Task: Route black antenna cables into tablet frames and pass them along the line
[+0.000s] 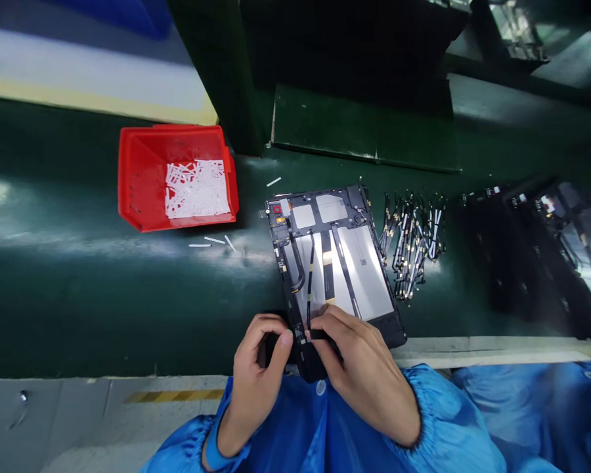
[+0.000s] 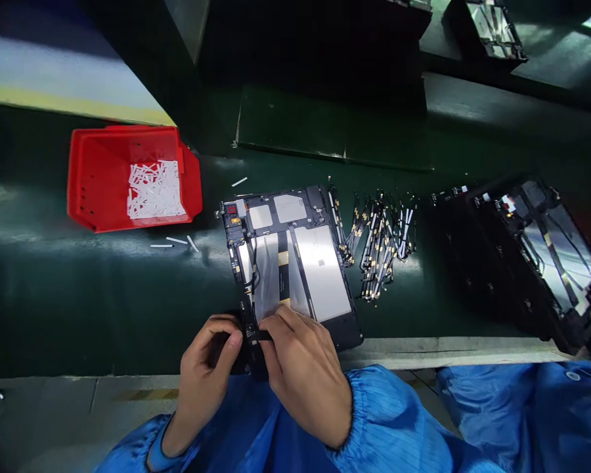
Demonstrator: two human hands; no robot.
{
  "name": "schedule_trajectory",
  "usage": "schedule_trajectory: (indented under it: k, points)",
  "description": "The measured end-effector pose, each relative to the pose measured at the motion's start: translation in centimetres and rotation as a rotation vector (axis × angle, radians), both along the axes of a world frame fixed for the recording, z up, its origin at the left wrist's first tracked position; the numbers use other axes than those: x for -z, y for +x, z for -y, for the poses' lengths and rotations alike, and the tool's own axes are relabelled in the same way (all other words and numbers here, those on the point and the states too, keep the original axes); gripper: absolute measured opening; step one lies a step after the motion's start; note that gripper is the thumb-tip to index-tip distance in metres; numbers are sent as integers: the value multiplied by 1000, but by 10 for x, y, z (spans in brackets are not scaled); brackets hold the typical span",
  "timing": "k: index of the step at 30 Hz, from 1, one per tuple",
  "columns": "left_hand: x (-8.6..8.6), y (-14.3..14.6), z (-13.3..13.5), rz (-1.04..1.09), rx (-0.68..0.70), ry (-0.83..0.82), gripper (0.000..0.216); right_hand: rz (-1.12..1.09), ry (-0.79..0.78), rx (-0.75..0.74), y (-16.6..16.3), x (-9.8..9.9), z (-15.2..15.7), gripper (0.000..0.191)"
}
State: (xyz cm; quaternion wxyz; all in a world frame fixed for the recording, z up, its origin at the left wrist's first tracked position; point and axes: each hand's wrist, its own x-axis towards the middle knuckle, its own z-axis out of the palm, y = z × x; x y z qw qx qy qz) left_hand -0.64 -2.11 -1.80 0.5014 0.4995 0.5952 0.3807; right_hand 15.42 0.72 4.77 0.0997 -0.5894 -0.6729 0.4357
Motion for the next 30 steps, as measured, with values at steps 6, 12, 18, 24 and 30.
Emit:
schedule_trajectory:
  k: [6, 12, 18, 24, 30]
  points:
    - [3, 0, 3, -51, 52, 45, 16, 15, 70, 44, -3, 6, 5, 16]
    - [4, 1, 1, -111, 89, 92, 10, 16, 53, 51, -4, 5, 4, 15]
    - [1, -5, -9, -107, 178, 71, 15, 12, 21, 34, -2, 2, 3, 14]
    - [-2, -13, -19, -36, 286, -100, 16, -52, -17, -80, 9, -8, -6, 19]
    - [-6, -13, -7, 20, 183, -131, 11, -109, -39, -218, 3, -14, -5, 19]
